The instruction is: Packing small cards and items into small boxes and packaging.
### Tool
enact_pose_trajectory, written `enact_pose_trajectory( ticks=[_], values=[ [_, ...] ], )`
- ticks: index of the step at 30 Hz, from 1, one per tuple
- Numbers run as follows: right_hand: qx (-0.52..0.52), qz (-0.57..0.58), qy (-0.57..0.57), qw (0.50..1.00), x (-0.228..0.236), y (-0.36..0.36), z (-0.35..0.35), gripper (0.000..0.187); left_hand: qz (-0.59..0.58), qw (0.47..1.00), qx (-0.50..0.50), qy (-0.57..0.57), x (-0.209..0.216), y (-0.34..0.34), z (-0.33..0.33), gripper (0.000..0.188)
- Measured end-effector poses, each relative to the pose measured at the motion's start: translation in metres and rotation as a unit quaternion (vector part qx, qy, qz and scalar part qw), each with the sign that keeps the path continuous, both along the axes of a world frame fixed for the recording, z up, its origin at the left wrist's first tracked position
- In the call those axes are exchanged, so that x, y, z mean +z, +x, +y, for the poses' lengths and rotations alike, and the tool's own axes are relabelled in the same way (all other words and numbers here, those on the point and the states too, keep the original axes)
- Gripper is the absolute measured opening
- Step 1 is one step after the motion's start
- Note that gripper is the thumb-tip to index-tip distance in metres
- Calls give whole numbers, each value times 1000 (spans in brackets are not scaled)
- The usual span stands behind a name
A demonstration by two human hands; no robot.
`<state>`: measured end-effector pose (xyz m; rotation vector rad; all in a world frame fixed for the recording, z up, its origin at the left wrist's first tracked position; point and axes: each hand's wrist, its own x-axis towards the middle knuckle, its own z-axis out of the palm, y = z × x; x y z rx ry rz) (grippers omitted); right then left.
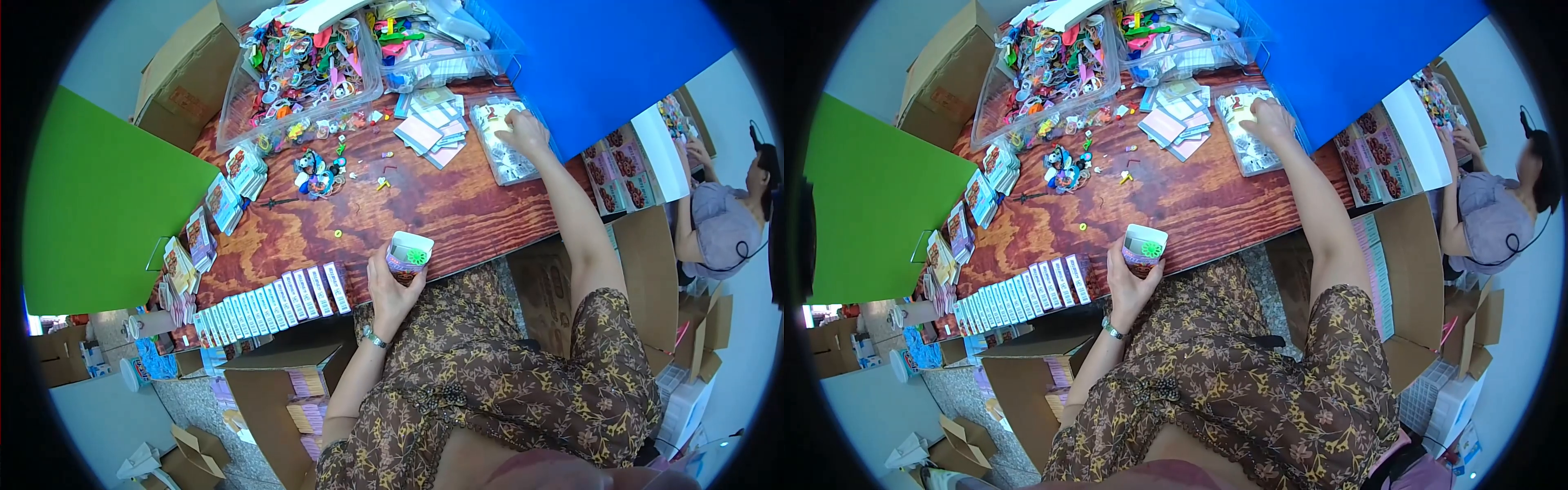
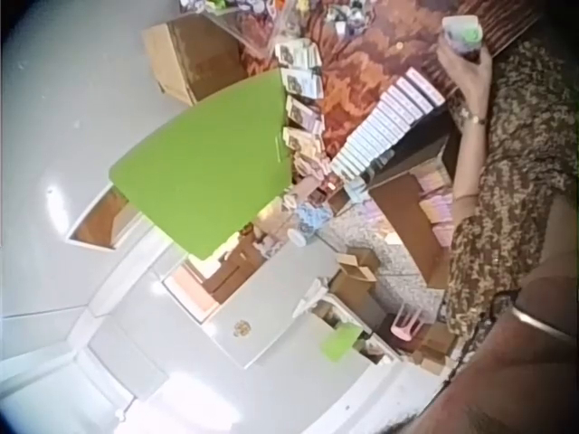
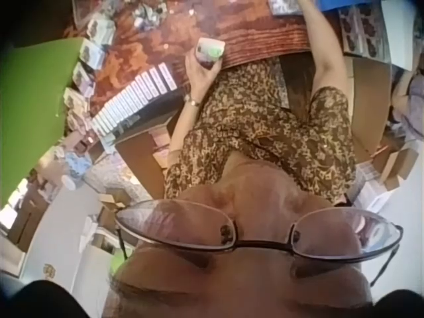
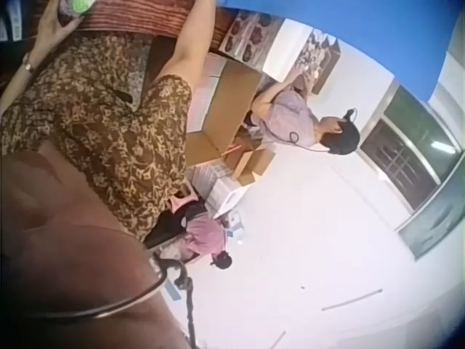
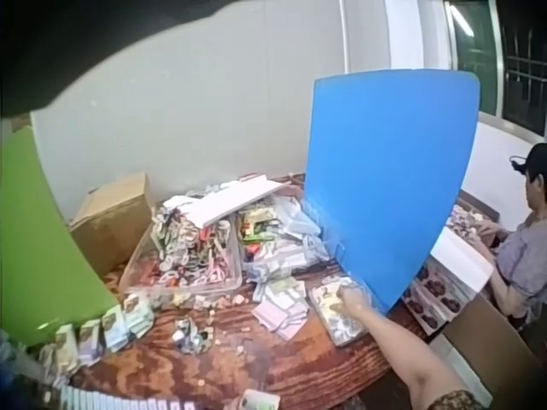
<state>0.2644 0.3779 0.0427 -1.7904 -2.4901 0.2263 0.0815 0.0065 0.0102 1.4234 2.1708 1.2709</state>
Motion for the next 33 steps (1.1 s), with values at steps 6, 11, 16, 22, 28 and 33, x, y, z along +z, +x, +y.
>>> enact_pose_trajectory(
  ticks=[6, 11, 16, 22, 28, 33],
  values=[
    [-12, 89, -51, 995, -9, 21, 24, 32, -10, 1000, -4, -1, 0, -1, 1, 76],
    [27, 312, -55, 948, -12, 51, 45, 18, -13, 1000, -5, -2, 1, 0, 2, 74],
    [78, 280, -177, 940, -11, 47, 18, 23, -8, 1000, -6, 11, 0, 1, 1, 74],
    [181, -13, 12, 983, -2, 30, -14, 30, -5, 1000, -7, 7, 1, 1, 0, 74],
    [180, -56, -34, 982, -6, 27, -9, 27, 12, 1000, -8, 15, 0, 3, 2, 75],
    [188, -68, -13, 980, -4, 26, -16, 22, 18, 1000, -10, 20, -2, 3, 1, 74]
  ],
)
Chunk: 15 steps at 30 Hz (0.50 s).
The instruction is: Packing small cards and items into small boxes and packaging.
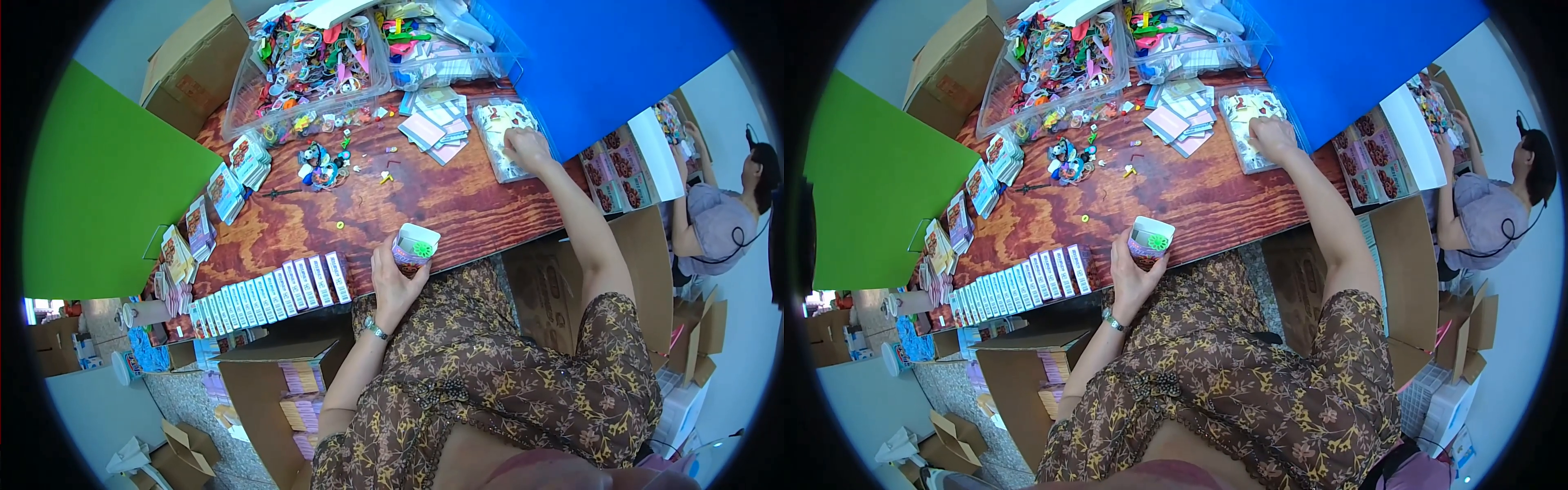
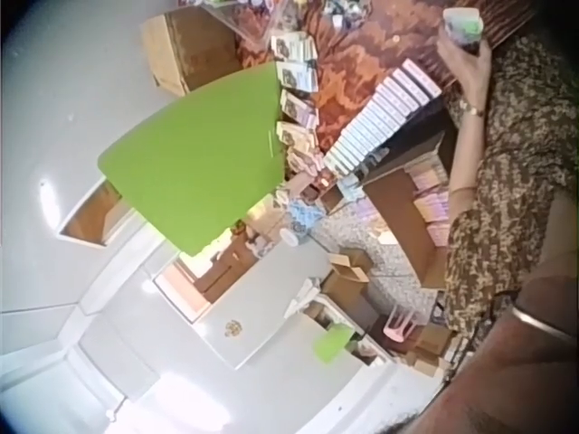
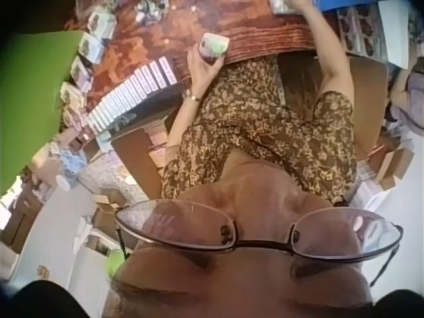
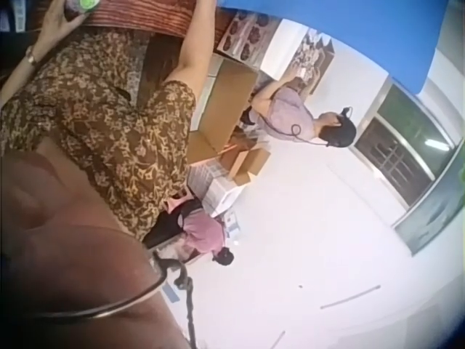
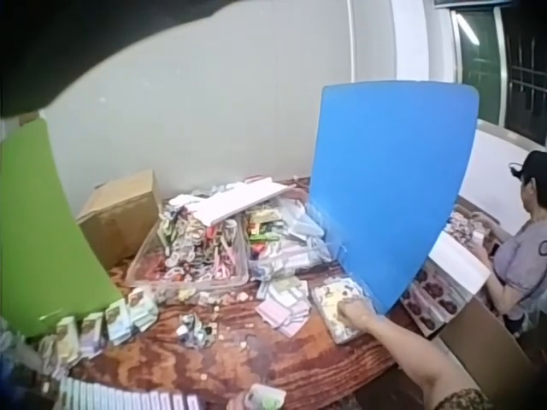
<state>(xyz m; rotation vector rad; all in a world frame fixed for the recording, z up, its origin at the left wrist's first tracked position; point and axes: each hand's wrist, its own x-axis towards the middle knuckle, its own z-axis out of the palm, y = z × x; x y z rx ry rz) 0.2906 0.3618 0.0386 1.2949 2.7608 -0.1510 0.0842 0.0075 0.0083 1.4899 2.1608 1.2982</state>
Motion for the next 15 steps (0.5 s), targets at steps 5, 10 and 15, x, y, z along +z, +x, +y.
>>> enact_pose_trajectory(
  ticks=[5, 10, 15],
  values=[
    [-78, 49, -67, 994, 0, 1, 0, 20, 0, 1000, 3, -6, -1, -1, -2, 73],
    [-42, -29, -35, 998, 2, -6, -1, 22, -6, 1000, 3, -2, 0, 0, -4, 73],
    [-46, -21, -29, 998, -6, -6, -1, 18, -13, 1000, 7, -2, 1, 1, -5, 74]
  ],
)
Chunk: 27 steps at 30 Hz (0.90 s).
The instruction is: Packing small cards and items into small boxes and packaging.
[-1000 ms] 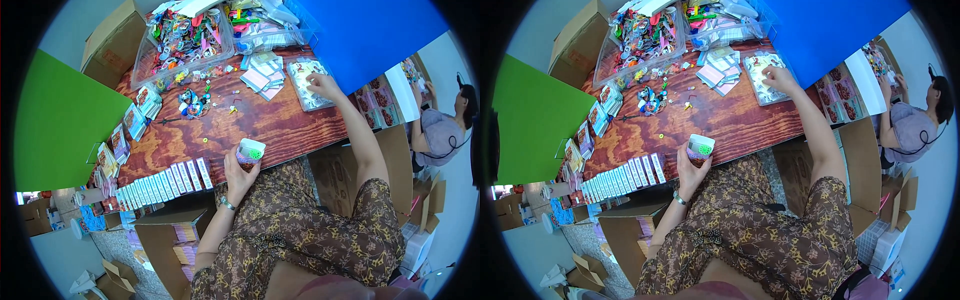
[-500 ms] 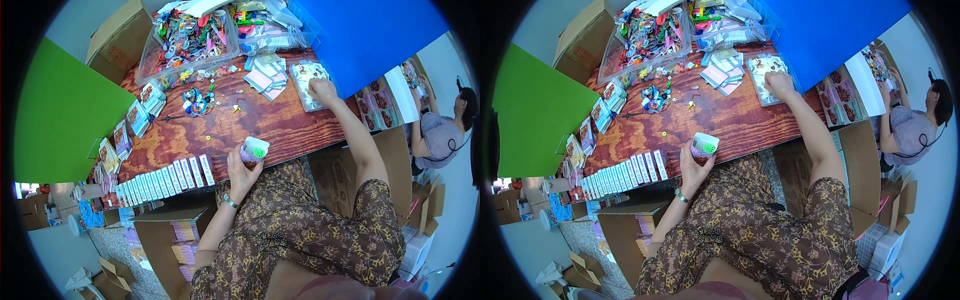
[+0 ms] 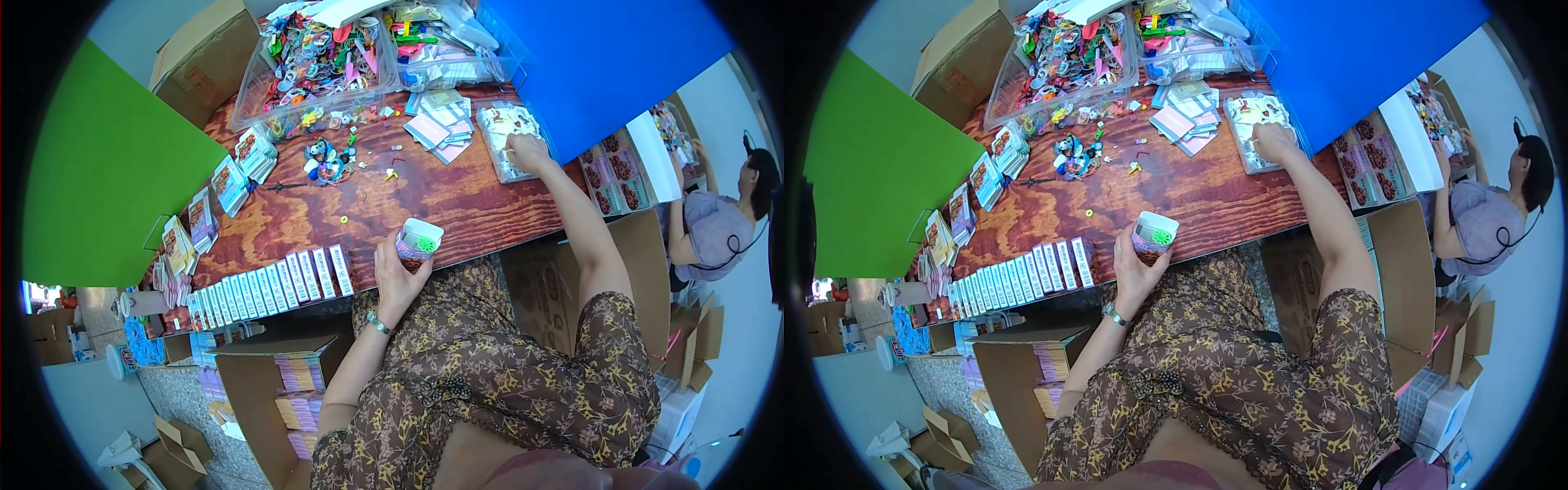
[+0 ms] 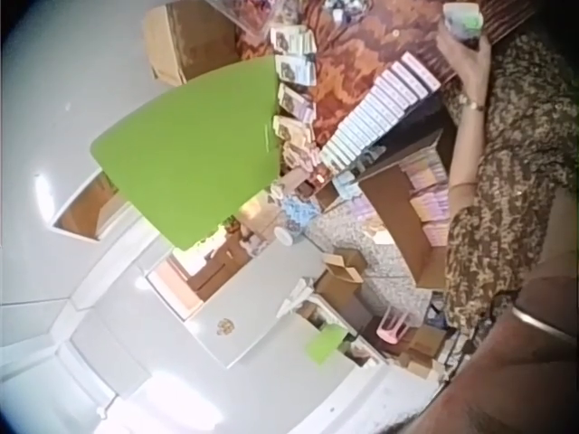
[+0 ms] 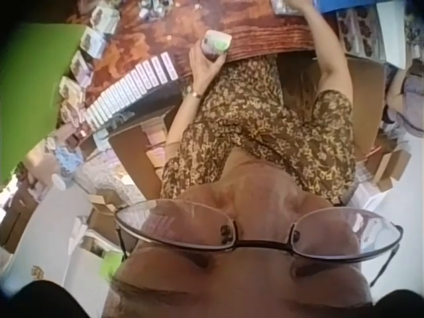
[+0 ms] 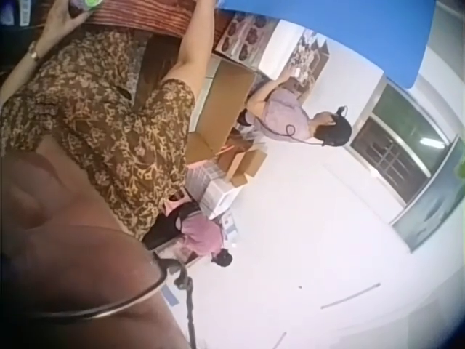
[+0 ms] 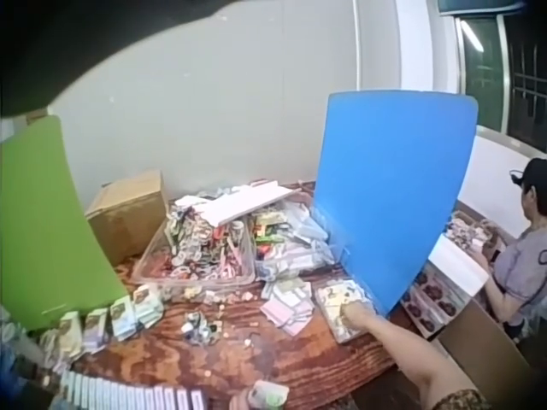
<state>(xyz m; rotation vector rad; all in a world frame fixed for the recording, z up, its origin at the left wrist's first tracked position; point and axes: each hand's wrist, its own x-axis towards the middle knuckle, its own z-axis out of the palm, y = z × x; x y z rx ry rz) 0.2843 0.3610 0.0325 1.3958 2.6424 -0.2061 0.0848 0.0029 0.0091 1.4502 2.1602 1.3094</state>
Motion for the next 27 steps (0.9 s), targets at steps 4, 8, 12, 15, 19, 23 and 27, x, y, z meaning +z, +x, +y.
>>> enact_pose_trajectory(
  ticks=[4, 8, 12, 15, 19, 23, 27],
  values=[
    [12, 79, 33, 996, 13, 11, 9, 16, 2, 1000, 13, -3, 1, -5, 0, 75],
    [1, 193, 22, 981, 36, 12, 19, 12, 8, 1000, 24, 14, -4, -6, 7, 73],
    [-26, 147, 84, 985, 60, 2, 10, 17, 13, 1000, 16, 5, 2, -6, 14, 76],
    [-58, 188, 73, 978, 53, 4, 11, 22, 21, 999, 17, 21, 0, -8, 13, 77],
    [-54, 123, 56, 989, 37, 12, 16, 27, 8, 1000, 18, 16, -3, -9, 8, 77],
    [-95, 223, 28, 970, 28, 11, 11, 28, 12, 999, 26, 31, -2, -9, 6, 72],
    [-64, 351, -127, 925, 48, -18, -18, 21, 25, 998, 52, 25, -5, -12, 8, 72]
  ],
)
